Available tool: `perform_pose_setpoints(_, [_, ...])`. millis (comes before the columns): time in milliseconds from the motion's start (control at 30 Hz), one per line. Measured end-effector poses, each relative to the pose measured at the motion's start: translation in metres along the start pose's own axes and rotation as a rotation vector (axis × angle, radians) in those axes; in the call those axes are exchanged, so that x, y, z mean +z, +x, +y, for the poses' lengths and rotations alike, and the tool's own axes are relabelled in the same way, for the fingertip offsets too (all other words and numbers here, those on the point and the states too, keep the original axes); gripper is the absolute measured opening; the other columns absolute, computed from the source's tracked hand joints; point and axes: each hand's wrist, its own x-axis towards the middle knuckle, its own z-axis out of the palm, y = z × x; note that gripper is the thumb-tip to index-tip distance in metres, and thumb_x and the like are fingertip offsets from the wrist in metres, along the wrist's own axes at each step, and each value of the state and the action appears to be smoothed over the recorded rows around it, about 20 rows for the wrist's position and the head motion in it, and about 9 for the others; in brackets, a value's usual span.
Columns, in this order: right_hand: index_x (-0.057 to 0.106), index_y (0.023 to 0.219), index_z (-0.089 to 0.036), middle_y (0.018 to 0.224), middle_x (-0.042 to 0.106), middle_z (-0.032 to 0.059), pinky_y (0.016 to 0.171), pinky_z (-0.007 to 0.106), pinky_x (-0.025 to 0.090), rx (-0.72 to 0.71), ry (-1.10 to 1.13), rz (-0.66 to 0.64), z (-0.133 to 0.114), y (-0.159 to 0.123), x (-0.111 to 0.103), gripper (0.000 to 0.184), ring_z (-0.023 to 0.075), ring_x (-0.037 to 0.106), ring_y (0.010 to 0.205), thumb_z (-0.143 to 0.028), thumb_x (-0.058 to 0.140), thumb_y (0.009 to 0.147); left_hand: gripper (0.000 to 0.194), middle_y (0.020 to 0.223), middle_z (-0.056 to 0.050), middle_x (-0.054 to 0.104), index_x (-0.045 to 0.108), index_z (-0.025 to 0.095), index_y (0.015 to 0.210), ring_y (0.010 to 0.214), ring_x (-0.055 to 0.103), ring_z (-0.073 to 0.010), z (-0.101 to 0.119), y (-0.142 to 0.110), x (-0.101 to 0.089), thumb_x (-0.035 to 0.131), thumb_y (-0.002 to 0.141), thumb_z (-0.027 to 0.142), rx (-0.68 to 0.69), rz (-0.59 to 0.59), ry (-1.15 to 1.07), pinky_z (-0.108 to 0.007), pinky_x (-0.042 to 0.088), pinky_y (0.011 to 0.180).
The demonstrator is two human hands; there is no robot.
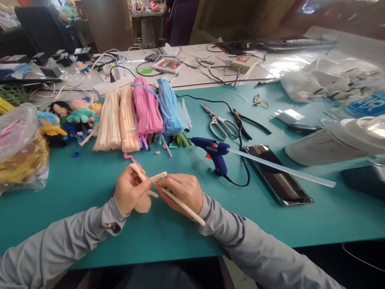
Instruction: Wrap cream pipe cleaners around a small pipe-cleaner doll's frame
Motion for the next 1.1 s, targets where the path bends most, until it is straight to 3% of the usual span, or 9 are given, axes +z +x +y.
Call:
perform_pose_setpoints(200, [0.061, 0.078, -0.016, 0.056, 0.052, -0.0004, 0.051, 0.026, 0.03, -0.137, -0.146, -0.041, -0.003, 0.0, -0.004, 0.028, 0.0103, 0.042, 0.051, -0.021, 0.04, 0.095, 0.026, 0.055, 0.007, 0.053, 0.049, 0.019, 0.074, 0.05, 0.05, -0.0084, 0.0, -0.001, -0.002, 0.071, 0.059, 0.018, 0.009, -0.038, 0.122, -0.02, 0.04, 0.049])
perform_pose_setpoints(300, [0.062, 0.075, -0.019, 0.058, 0.051, 0.0002, 0.059, 0.026, 0.035, -0.144, -0.214, -0.007, -0.003, 0.002, -0.005, 0.026, 0.0123, 0.043, 0.057, -0.017, 0.044, 0.093, 0.025, 0.055, 0.007, 0.051, 0.05, 0.019, 0.074, 0.049, 0.049, -0.0084, 0.001, -0.002, -0.002, 0.071, 0.06, 0.019, 0.003, -0.073, 0.163, -0.02, 0.039, 0.048])
perform_pose_setpoints(433, [0.061, 0.078, -0.02, 0.083, 0.063, 0.0036, 0.089, 0.035, 0.039, -0.189, -0.079, 0.018, 0.003, 0.006, -0.004, 0.022, 0.0151, 0.054, 0.082, -0.021, 0.045, 0.093, 0.026, 0.054, 0.007, 0.05, 0.049, 0.019, 0.073, 0.049, 0.049, -0.0083, 0.003, -0.002, -0.003, 0.072, 0.062, 0.024, -0.015, -0.152, 0.155, -0.019, 0.038, 0.046])
perform_pose_setpoints(533, [0.06, 0.083, -0.018, 0.089, 0.066, 0.0056, 0.081, 0.03, 0.044, -0.187, 0.066, -0.068, 0.008, 0.007, -0.004, 0.025, 0.0139, 0.058, 0.081, -0.024, 0.04, 0.096, 0.027, 0.055, 0.006, 0.052, 0.049, 0.019, 0.073, 0.049, 0.05, -0.0087, 0.003, -0.001, -0.004, 0.073, 0.061, 0.026, -0.024, -0.206, 0.162, -0.019, 0.039, 0.045])
perform_pose_setpoints(633, [0.059, 0.085, -0.017, 0.078, 0.066, 0.0054, 0.062, 0.024, 0.044, -0.095, 0.173, -0.119, 0.009, 0.006, -0.004, 0.027, 0.0123, 0.057, 0.068, -0.025, 0.036, 0.097, 0.029, 0.058, 0.005, 0.055, 0.052, 0.018, 0.08, 0.05, 0.053, -0.0092, 0.004, 0.0, -0.006, 0.073, 0.063, 0.028, -0.039, -0.241, 0.158, -0.02, 0.041, 0.047])
perform_pose_setpoints(933, [0.06, 0.077, -0.016, 0.07, 0.065, 0.006, 0.058, 0.024, 0.046, 0.12, 0.383, -0.068, 0.006, 0.008, -0.006, 0.021, 0.0133, 0.057, 0.063, -0.026, 0.048, 0.091, 0.033, 0.064, 0.003, 0.059, 0.051, 0.018, 0.087, 0.056, 0.057, -0.0102, 0.004, 0.0, -0.005, 0.074, 0.065, 0.028, -0.052, -0.233, 0.087, -0.022, 0.046, 0.054])
perform_pose_setpoints(1100, [0.062, 0.069, -0.015, 0.06, 0.061, 0.0032, 0.046, 0.021, 0.041, 0.47, 0.64, -0.136, 0.002, 0.012, -0.009, 0.023, 0.0092, 0.049, 0.048, -0.035, 0.061, 0.08, 0.031, 0.064, 0.003, 0.059, 0.053, 0.018, 0.087, 0.056, 0.056, -0.0098, 0.0, -0.002, -0.006, 0.073, 0.066, 0.027, -0.061, -0.243, 0.103, -0.022, 0.046, 0.055])
